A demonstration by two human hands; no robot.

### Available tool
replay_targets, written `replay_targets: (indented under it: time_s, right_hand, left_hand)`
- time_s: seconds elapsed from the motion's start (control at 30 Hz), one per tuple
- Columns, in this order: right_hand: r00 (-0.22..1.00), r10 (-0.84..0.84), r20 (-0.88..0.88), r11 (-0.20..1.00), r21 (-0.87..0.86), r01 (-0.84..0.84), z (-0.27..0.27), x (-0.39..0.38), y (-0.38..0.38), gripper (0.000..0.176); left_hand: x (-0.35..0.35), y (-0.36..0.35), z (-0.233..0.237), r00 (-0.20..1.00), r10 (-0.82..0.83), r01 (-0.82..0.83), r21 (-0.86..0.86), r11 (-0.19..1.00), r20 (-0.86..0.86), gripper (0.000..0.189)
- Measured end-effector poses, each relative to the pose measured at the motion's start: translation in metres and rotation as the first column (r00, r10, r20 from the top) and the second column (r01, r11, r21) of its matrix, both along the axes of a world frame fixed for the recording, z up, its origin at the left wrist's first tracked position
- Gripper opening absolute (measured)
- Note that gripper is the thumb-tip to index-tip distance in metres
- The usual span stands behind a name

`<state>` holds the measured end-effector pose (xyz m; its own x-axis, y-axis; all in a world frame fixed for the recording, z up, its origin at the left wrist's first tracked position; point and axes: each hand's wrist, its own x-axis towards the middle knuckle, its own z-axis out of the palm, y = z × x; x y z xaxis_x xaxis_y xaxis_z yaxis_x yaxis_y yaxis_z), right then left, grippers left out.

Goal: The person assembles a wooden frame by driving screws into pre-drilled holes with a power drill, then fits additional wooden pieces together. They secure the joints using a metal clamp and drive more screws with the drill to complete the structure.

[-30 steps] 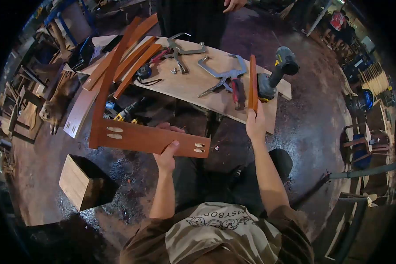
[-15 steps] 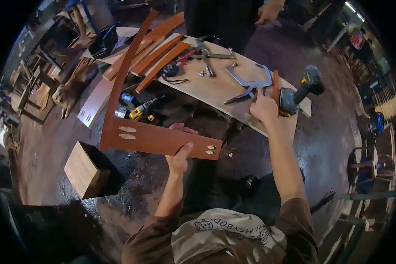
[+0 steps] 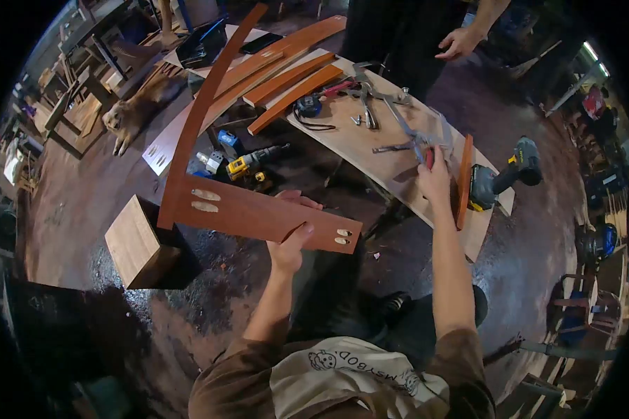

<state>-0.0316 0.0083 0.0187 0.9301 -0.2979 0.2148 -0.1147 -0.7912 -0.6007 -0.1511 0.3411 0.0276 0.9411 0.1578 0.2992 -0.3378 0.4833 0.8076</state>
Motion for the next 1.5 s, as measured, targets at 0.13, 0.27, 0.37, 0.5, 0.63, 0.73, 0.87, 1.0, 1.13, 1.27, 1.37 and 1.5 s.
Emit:
replay_targets:
  time_s: [0.13, 0.27, 0.37, 0.5, 0.63, 0.73, 0.87, 1.0, 1.13, 1.27, 1.37, 1.5]
  right_hand:
    - [0.989, 0.044, 0.14, 0.955, 0.285, -0.083, -0.026, 0.05, 0.034, 0.062]
    - [0.98, 0.054, 0.193, 0.918, 0.376, -0.125, -0.041, 0.105, 0.071, 0.061]
    - [0.938, 0.02, 0.347, 0.93, 0.338, -0.145, -0.062, 0.122, 0.09, 0.065]
    - [0.959, 0.14, -0.247, 0.975, 0.201, -0.091, 0.019, 0.071, 0.074, 0.066]
    - [0.983, 0.177, -0.053, 0.981, -0.07, -0.18, 0.079, 0.0, 0.016, 0.048]
    - [0.982, -0.03, 0.188, 0.993, -0.109, 0.051, 0.082, -0.069, -0.043, 0.043]
    - [0.965, -0.192, 0.179, 0.938, -0.255, 0.234, 0.04, -0.133, -0.071, 0.054]
    - [0.973, -0.23, 0.002, 0.903, -0.373, 0.214, 0.027, -0.142, -0.068, 0.064]
    - [0.962, -0.263, -0.072, 0.897, -0.385, 0.216, 0.032, -0.146, -0.062, 0.062]
    - [0.961, -0.27, 0.059, 0.878, -0.394, 0.271, 0.019, -0.154, -0.061, 0.06]
    - [0.952, -0.307, 0.02, 0.868, -0.404, 0.289, 0.017, -0.162, -0.054, 0.057]
    - [0.951, -0.305, 0.047, 0.874, -0.384, 0.299, 0.014, -0.159, -0.058, 0.053]
  left_hand:
    - [0.012, -0.001, 0.006, 0.999, -0.009, 0.007, 0.065, 0.998, 0.031, 0.06]
    - [0.028, -0.005, 0.024, 0.996, -0.063, 0.056, 0.128, 0.99, 0.055, 0.059]
    - [0.043, -0.014, 0.034, 0.993, -0.034, 0.009, 0.208, 0.978, 0.116, 0.056]
    - [0.067, -0.046, 0.042, 0.994, -0.067, 0.052, 0.163, 0.985, 0.085, 0.049]
    - [0.101, -0.081, 0.046, 0.98, -0.105, 0.036, 0.367, 0.929, 0.168, 0.036]
    - [0.113, -0.11, 0.046, 0.966, -0.182, 0.093, 0.407, 0.909, 0.186, 0.039]
    - [0.109, -0.151, 0.028, 0.956, -0.25, 0.21, 0.239, 0.948, 0.152, 0.053]
    - [0.111, -0.178, 0.004, 0.938, -0.337, 0.324, 0.147, 0.935, 0.078, 0.048]
    - [0.108, -0.195, -0.007, 0.925, -0.377, 0.379, 0.163, 0.911, -0.046, 0.049]
    - [0.098, -0.219, -0.013, 0.914, -0.387, 0.396, 0.067, 0.916, -0.117, 0.049]
    - [0.093, -0.229, -0.029, 0.915, -0.359, 0.378, 0.081, 0.922, -0.184, 0.048]
    - [0.082, -0.237, -0.02, 0.876, -0.412, 0.43, 0.021, 0.903, -0.25, 0.049]
